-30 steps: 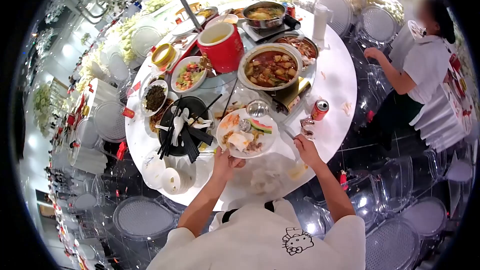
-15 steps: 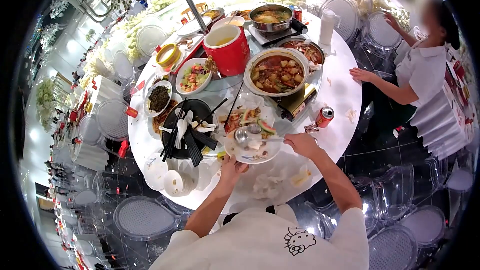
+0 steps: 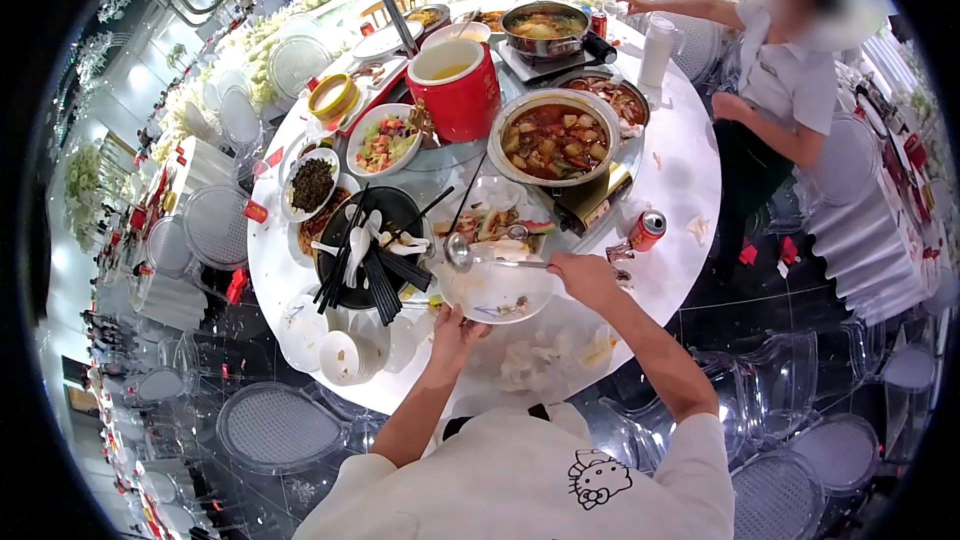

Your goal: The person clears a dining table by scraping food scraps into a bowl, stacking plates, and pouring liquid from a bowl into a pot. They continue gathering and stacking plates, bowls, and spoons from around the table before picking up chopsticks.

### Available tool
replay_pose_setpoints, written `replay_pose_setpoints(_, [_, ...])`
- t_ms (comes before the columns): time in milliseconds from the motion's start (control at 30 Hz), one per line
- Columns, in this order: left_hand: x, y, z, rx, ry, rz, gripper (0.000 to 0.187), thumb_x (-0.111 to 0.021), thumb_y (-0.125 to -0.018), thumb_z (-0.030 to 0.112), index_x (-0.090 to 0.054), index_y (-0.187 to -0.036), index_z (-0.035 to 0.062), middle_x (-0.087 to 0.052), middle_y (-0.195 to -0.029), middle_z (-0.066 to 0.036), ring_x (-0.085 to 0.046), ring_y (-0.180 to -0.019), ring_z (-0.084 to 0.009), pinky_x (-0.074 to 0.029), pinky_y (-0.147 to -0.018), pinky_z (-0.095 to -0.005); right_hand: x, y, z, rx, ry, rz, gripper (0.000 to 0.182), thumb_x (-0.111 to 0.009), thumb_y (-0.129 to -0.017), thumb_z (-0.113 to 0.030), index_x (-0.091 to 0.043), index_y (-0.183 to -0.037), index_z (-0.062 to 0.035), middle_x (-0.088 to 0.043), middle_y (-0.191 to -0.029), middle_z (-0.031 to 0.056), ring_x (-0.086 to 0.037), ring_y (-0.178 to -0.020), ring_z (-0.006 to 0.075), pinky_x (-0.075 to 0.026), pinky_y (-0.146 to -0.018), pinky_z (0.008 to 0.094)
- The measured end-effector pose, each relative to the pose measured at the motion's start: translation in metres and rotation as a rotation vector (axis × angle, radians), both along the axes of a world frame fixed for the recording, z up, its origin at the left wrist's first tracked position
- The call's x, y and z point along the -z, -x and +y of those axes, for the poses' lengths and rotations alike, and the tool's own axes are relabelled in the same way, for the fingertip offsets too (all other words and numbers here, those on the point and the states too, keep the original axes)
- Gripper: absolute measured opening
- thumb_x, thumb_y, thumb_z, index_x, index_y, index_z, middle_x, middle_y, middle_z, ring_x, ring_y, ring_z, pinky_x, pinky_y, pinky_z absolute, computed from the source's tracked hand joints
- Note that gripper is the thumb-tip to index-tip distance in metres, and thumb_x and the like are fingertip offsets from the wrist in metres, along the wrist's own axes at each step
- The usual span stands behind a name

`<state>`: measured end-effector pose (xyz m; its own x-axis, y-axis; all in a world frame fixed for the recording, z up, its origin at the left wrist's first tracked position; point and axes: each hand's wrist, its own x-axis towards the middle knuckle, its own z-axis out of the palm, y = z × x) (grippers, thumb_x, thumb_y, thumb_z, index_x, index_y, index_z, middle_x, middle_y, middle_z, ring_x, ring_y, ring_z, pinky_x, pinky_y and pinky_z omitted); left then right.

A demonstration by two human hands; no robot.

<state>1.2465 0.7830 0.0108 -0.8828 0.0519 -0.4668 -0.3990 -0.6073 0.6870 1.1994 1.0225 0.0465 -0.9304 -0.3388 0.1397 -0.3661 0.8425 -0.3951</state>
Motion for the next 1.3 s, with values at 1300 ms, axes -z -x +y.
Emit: replay_pose_setpoints(1300, [-0.02,-0.034,-0.016,-0.148,-0.114,-0.066,0.029,-0.029,-0.086,0.011,-0.031,-0.115,0.0096,-0.042,-0.106,-0.009,-0.049,-0.091,-0.0196,-0.049,-0.071,-0.0297,-0.002,-0.006,0.066,-0.169,0.041,0.122,0.013,-0.048,-0.075,-0.022,-0.051,-0.072,-0.0092,-0.052,-0.063,0.0067,-0.052,-0.061,0.0255,-0.041,-0.052,0.0351])
